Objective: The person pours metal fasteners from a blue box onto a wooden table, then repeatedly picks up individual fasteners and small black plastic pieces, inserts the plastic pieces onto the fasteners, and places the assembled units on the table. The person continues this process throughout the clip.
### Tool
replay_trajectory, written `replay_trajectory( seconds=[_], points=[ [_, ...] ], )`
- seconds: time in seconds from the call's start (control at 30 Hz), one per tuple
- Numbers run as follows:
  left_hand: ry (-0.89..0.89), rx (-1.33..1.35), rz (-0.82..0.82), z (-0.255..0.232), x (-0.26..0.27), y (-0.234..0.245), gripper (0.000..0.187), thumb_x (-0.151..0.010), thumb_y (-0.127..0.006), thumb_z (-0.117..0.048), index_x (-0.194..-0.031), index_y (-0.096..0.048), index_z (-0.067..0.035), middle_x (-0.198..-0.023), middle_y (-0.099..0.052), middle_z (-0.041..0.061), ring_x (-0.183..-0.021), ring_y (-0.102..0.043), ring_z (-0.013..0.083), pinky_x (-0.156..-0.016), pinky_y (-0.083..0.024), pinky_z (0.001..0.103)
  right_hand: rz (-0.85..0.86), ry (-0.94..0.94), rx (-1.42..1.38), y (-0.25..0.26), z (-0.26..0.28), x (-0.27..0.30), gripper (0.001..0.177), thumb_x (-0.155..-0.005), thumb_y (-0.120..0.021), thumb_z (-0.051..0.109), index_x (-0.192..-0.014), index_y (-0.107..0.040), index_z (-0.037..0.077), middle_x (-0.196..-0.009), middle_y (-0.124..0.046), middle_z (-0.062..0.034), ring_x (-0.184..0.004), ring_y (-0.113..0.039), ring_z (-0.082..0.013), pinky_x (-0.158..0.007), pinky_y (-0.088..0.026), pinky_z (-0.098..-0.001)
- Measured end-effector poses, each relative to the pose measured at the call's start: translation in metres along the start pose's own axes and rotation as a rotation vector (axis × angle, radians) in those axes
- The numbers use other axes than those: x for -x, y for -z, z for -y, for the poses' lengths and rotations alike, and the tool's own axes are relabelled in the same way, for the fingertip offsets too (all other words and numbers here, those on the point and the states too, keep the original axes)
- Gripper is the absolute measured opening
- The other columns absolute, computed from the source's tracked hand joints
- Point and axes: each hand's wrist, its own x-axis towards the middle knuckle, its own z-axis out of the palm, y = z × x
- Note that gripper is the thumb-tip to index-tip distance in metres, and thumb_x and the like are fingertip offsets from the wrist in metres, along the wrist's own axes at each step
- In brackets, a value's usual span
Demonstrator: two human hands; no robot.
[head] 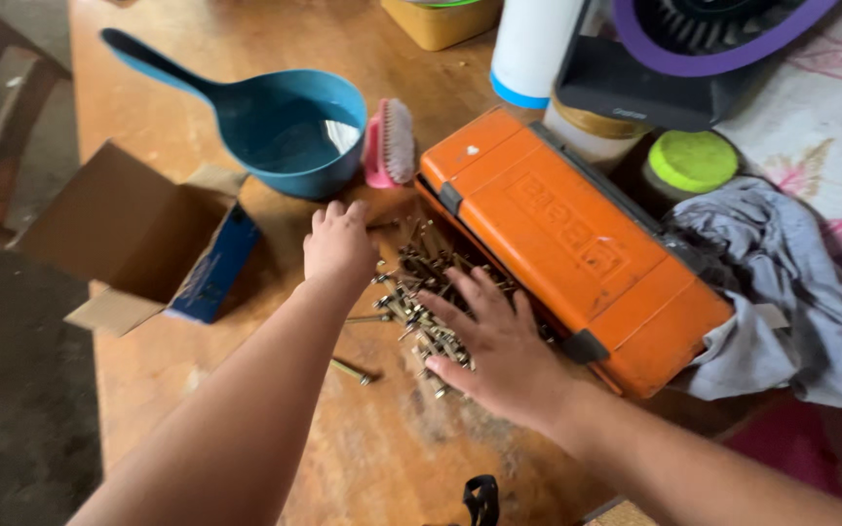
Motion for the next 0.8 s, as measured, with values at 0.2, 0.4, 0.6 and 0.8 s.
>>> replay_trajectory(
  seconds=[0.2, 0.4, 0.6, 0.8],
  points=[
    [-0.286, 0.28, -0.005, -0.013, -0.012, -0.026, 0.037, -0.088, -0.06, -0.007, -0.123, -0.071, -0.013, -0.128, -0.066, 0.013, -0.125, -0.058, 0.0326, -0.111, -0.046, 0.044, -0.065, 0.024, -0.08, -0.007, -0.015, 0.005, 0.076, -0.097, -0.051, 0.047, -0.164, -0.018, 0.033, -0.17, -0.009, -0.0129, -0.157, -0.003, -0.0343, -0.117, -0.005, -0.0603],
    [0.179, 0.091, 0.043, 0.015, 0.024, -0.005, 0.046, -0.077, -0.072, -0.018, -0.123, -0.069, -0.014, -0.126, -0.06, 0.019, -0.123, -0.053, 0.0385, -0.101, -0.045, 0.045, -0.217, 0.198, -0.012, -0.017, -0.015, -0.002, 0.087, -0.087, -0.062, 0.05, -0.161, -0.022, 0.029, -0.166, -0.014, -0.0159, -0.154, -0.007, -0.0368, -0.118, -0.004, -0.0633],
    [0.11, 0.34, 0.145, -0.012, 0.062, -0.017, 0.055, -0.077, -0.071, -0.021, -0.131, -0.066, -0.011, -0.133, -0.061, 0.021, -0.128, -0.057, 0.0392, -0.112, -0.046, 0.044, -0.194, 0.228, 0.095, -0.021, -0.015, -0.012, 0.068, -0.093, -0.062, 0.049, -0.153, -0.039, 0.029, -0.164, -0.023, -0.0113, -0.153, -0.013, -0.036, -0.118, -0.005, -0.0618],
    [0.316, 0.195, 0.349, -0.02, 0.14, 0.049, 0.126, -0.063, -0.098, -0.05, -0.159, -0.021, -0.02, -0.145, -0.04, 0.024, -0.129, -0.05, 0.0416, -0.105, -0.047, 0.045, -0.5, 0.245, -0.149, -0.019, -0.033, 0.012, 0.073, -0.086, -0.072, 0.044, -0.148, -0.044, 0.016, -0.145, -0.044, -0.0145, -0.138, -0.04, -0.0362, -0.117, -0.032, -0.0486]
  ],
)
